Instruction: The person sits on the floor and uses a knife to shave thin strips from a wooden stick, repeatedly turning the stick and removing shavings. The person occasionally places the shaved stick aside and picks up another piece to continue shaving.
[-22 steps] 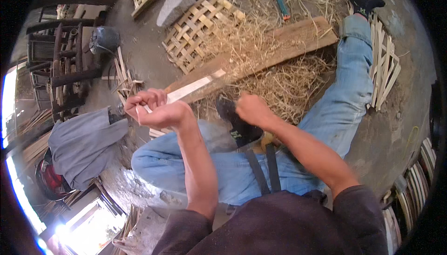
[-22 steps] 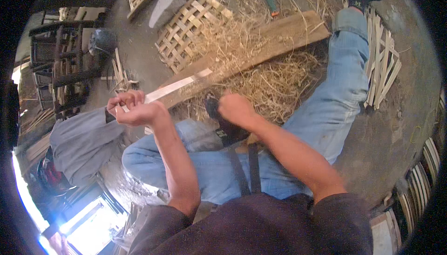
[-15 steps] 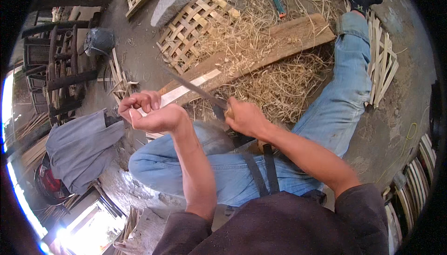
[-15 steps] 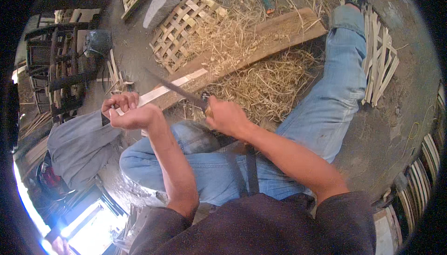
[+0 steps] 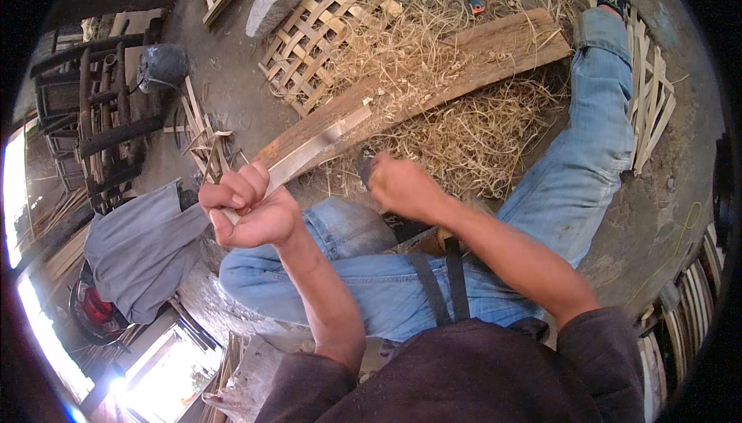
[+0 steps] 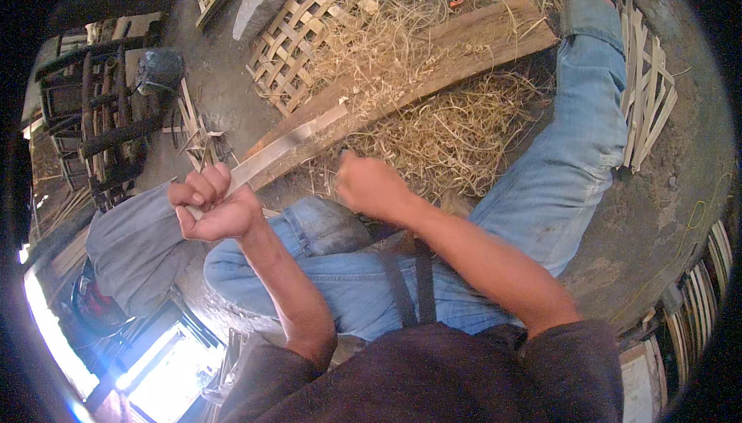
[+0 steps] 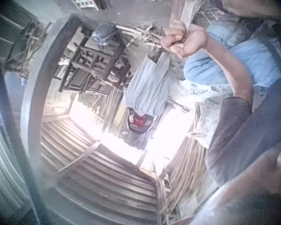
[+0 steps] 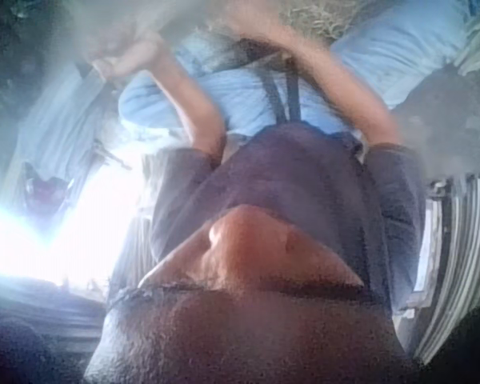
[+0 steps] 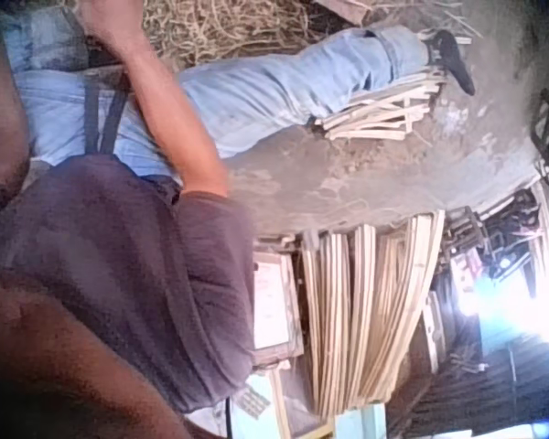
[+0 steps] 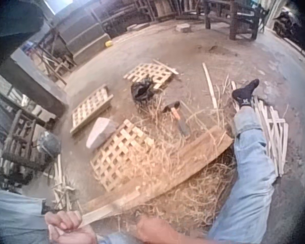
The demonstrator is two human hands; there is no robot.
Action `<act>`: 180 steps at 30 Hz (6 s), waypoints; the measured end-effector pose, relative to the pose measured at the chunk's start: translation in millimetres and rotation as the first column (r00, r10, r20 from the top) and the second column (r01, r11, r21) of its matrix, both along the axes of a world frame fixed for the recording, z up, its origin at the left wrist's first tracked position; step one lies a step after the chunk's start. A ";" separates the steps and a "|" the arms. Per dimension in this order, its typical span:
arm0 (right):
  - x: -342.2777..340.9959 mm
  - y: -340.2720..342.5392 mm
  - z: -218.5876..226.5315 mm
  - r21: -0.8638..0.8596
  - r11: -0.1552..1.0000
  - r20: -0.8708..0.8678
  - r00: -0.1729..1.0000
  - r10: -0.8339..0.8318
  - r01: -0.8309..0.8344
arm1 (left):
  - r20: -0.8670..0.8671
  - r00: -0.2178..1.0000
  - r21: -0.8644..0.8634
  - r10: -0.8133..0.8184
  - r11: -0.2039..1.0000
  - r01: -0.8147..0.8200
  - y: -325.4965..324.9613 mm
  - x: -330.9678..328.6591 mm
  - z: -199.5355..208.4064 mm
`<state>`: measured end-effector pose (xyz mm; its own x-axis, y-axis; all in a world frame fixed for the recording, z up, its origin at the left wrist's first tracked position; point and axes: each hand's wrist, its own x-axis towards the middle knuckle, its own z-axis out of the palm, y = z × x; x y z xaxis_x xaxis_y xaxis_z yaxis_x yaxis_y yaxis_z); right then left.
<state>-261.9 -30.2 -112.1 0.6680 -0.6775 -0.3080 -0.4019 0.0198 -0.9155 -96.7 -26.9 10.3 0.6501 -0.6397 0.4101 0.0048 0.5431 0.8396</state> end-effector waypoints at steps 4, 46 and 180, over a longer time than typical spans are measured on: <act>5.6 5.8 6.7 0.113 0.994 -0.067 0.998 0.020 -0.012 | 0.006 1.000 -0.025 0.012 1.000 -0.011 -1.4 12.9 -7.1; -16.7 -9.3 -38.7 0.028 0.999 -0.191 0.981 0.030 -0.025 | -0.044 0.990 -0.049 0.133 0.990 -0.135 3.6 6.3 -9.4; 13.0 15.7 34.2 -0.093 0.951 -0.117 0.952 0.283 -0.294 | -0.264 0.793 0.130 0.549 0.835 -0.535 25.2 51.6 -13.3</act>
